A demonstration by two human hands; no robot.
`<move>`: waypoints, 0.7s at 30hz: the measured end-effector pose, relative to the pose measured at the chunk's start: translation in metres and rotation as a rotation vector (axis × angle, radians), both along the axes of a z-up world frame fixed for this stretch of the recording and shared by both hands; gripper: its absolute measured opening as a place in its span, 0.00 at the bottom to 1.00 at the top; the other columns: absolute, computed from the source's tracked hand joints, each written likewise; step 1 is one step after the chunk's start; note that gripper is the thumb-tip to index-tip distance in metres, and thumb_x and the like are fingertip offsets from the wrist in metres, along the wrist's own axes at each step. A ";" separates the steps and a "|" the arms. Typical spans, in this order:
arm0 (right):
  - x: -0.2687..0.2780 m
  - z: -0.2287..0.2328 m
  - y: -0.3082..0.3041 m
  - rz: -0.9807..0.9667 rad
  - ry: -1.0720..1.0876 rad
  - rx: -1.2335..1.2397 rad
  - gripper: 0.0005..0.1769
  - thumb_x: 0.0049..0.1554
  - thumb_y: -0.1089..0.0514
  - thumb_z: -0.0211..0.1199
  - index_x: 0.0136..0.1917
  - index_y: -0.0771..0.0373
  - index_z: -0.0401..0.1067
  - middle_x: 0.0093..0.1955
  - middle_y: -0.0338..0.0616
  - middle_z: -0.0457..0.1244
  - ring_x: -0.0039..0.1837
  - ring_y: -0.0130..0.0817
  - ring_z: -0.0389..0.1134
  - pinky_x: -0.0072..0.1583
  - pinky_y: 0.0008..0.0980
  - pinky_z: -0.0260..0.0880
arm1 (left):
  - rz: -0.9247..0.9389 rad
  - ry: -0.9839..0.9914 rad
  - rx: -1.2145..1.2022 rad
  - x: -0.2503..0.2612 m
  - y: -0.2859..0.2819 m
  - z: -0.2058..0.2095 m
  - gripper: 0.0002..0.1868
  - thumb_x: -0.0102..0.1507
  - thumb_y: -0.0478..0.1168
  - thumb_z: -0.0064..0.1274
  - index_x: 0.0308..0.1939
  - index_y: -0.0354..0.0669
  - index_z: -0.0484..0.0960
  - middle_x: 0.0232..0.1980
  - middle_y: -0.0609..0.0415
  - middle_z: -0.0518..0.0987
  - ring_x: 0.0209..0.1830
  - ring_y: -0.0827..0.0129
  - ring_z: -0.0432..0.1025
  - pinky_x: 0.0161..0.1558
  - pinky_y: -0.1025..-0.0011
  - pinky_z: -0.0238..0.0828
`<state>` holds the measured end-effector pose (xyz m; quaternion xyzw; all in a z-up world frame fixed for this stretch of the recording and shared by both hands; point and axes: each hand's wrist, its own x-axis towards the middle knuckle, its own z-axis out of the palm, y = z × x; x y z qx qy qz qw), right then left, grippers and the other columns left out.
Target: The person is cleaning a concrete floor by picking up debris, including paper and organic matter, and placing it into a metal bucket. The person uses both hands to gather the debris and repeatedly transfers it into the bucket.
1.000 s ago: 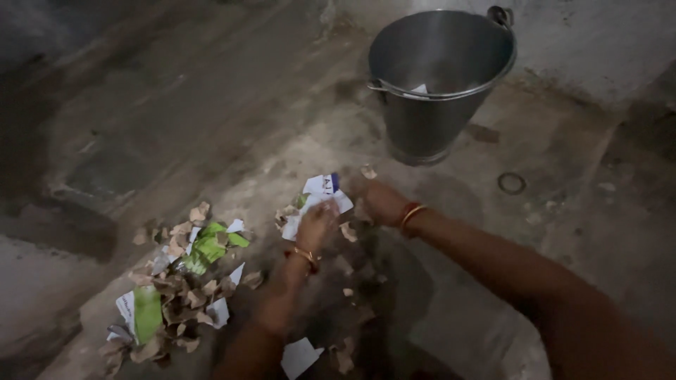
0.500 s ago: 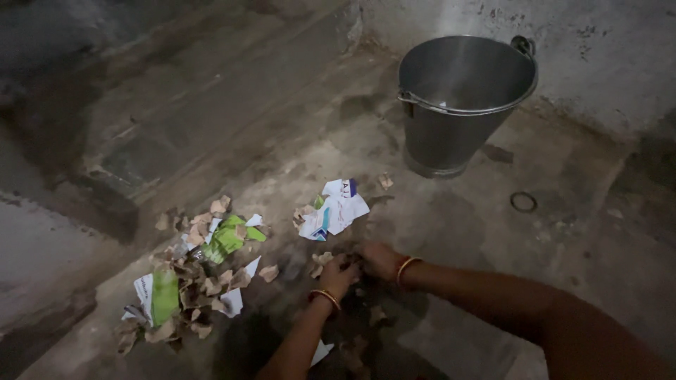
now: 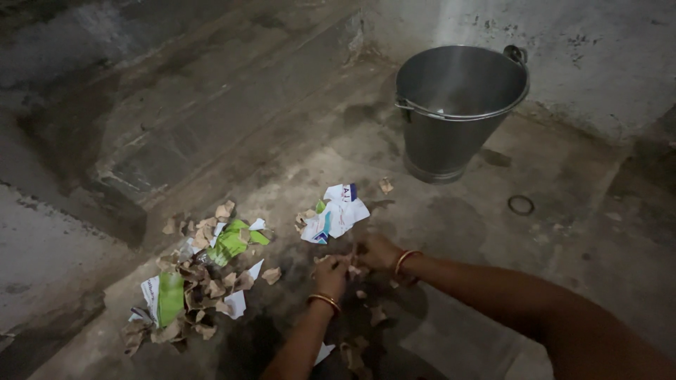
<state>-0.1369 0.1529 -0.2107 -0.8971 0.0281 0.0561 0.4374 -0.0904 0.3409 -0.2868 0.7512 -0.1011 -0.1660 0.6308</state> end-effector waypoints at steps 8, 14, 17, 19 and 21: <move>-0.003 0.017 -0.008 -0.086 -0.262 0.370 0.09 0.52 0.60 0.72 0.45 0.65 0.76 0.45 0.42 0.70 0.49 0.27 0.69 0.54 0.31 0.71 | 0.120 0.559 -0.592 0.035 -0.016 -0.017 0.15 0.73 0.42 0.61 0.47 0.30 0.80 0.35 0.52 0.76 0.30 0.67 0.69 0.30 0.66 0.64; 0.002 0.028 -0.003 -0.368 -0.235 0.828 0.06 0.59 0.62 0.65 0.46 0.63 0.68 0.43 0.47 0.68 0.44 0.35 0.69 0.46 0.36 0.72 | -0.129 -0.557 0.504 0.015 -0.002 0.031 0.07 0.63 0.35 0.54 0.43 0.39 0.84 0.37 0.45 0.80 0.31 0.61 0.72 0.34 0.66 0.69; 0.013 0.045 -0.031 -0.460 -0.089 0.760 0.06 0.58 0.63 0.64 0.48 0.63 0.67 0.46 0.49 0.67 0.46 0.40 0.73 0.44 0.40 0.78 | 0.246 0.312 0.208 0.005 -0.007 0.037 0.11 0.63 0.42 0.60 0.32 0.37 0.84 0.33 0.55 0.82 0.32 0.69 0.74 0.34 0.72 0.71; 0.013 0.053 -0.044 -0.433 -0.027 0.577 0.07 0.57 0.63 0.65 0.49 0.64 0.69 0.48 0.48 0.68 0.49 0.40 0.75 0.46 0.40 0.81 | 0.315 0.436 -0.238 0.002 -0.010 0.030 0.08 0.60 0.36 0.62 0.33 0.34 0.80 0.32 0.54 0.80 0.31 0.67 0.75 0.33 0.67 0.75; 0.006 0.059 -0.049 -0.372 0.001 0.433 0.09 0.55 0.63 0.66 0.50 0.66 0.73 0.49 0.45 0.69 0.49 0.38 0.74 0.46 0.40 0.80 | 0.306 0.426 -0.309 0.003 -0.013 0.021 0.08 0.60 0.35 0.63 0.32 0.32 0.81 0.31 0.52 0.80 0.29 0.67 0.74 0.32 0.66 0.74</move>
